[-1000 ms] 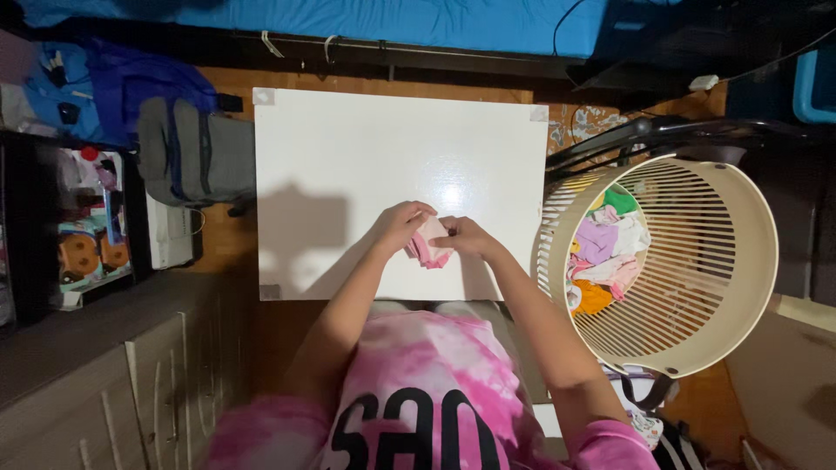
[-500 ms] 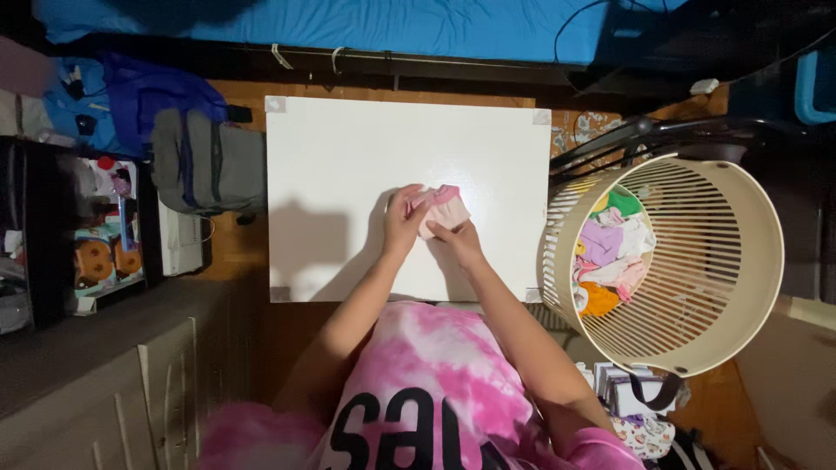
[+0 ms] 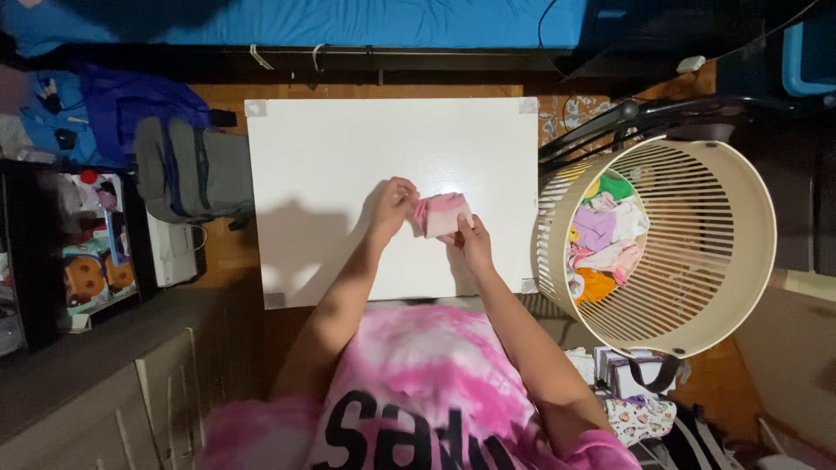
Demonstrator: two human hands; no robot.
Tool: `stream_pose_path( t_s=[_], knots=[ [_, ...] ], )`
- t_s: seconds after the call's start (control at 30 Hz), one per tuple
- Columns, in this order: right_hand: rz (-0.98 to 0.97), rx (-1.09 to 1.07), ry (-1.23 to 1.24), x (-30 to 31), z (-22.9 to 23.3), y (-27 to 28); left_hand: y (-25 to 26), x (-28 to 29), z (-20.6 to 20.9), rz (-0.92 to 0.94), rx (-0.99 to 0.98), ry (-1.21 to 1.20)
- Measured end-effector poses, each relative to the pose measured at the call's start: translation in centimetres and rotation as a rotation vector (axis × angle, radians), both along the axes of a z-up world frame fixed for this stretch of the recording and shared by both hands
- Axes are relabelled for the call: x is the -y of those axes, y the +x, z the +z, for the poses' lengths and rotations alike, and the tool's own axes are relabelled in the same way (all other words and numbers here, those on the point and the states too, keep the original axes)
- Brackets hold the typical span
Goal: The person folds several pieces of clean clothing one by one on a white folding board. They pick up a white shirt, a white tank top, a pink garment, and a yellow tank top from a laundry basket, fold each neatly, and place them into a growing stack on a nearby surface.
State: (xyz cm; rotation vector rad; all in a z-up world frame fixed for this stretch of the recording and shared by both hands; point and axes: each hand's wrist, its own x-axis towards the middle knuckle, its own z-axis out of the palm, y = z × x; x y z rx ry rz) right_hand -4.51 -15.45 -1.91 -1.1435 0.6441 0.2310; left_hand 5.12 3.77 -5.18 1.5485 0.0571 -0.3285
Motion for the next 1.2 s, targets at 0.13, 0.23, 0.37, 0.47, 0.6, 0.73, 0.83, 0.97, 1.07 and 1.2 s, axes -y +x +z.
stream_pose_path(
  t_s=[0.13, 0.23, 0.37, 0.47, 0.6, 0.73, 0.83, 0.97, 1.07, 1.2],
  knots=[
    [-0.053, 0.046, 0.077, 0.0, 0.0, -0.6, -0.6, -0.3, 3.2, -0.122, -0.239, 0.184],
    [-0.041, 0.085, 0.152, -0.5, 0.1, -0.3, -1.4, 0.2, 3.7, -0.348, -0.381, 0.220],
    [0.044, 0.089, 0.147, -0.5, -0.9, -0.1, -2.9, 1.6, 1.6, -0.082, -0.132, -0.016],
    [-0.007, -0.047, 0.293, 0.5, -2.1, 0.7, -3.1, 1.2, 0.2, -0.101, -0.046, 0.044],
    [0.039, -0.081, 0.290, 1.8, -3.9, 1.7, -3.1, -0.6, 0.4, -0.199, -0.146, 0.211],
    [0.047, -0.073, 0.234, 1.8, -5.4, 1.7, -2.9, -1.2, 2.2, -0.252, -0.139, 0.345],
    [-0.002, -0.035, 0.217, 1.2, -5.5, 1.9, -2.8, -0.9, 3.7, -0.248, -0.014, 0.534],
    [0.060, 0.023, 0.128, 0.8, -3.6, 2.3, -3.2, 0.1, 5.6, -0.126, 0.054, 0.689],
    [0.137, 0.044, -0.106, 0.6, -1.2, 2.3, -3.8, 0.2, 6.5, -0.024, 0.194, 0.765],
    [0.253, 0.115, -0.531, 1.0, 2.0, 2.4, -4.2, 0.2, 6.4, 0.160, 0.455, 0.821]
  ],
)
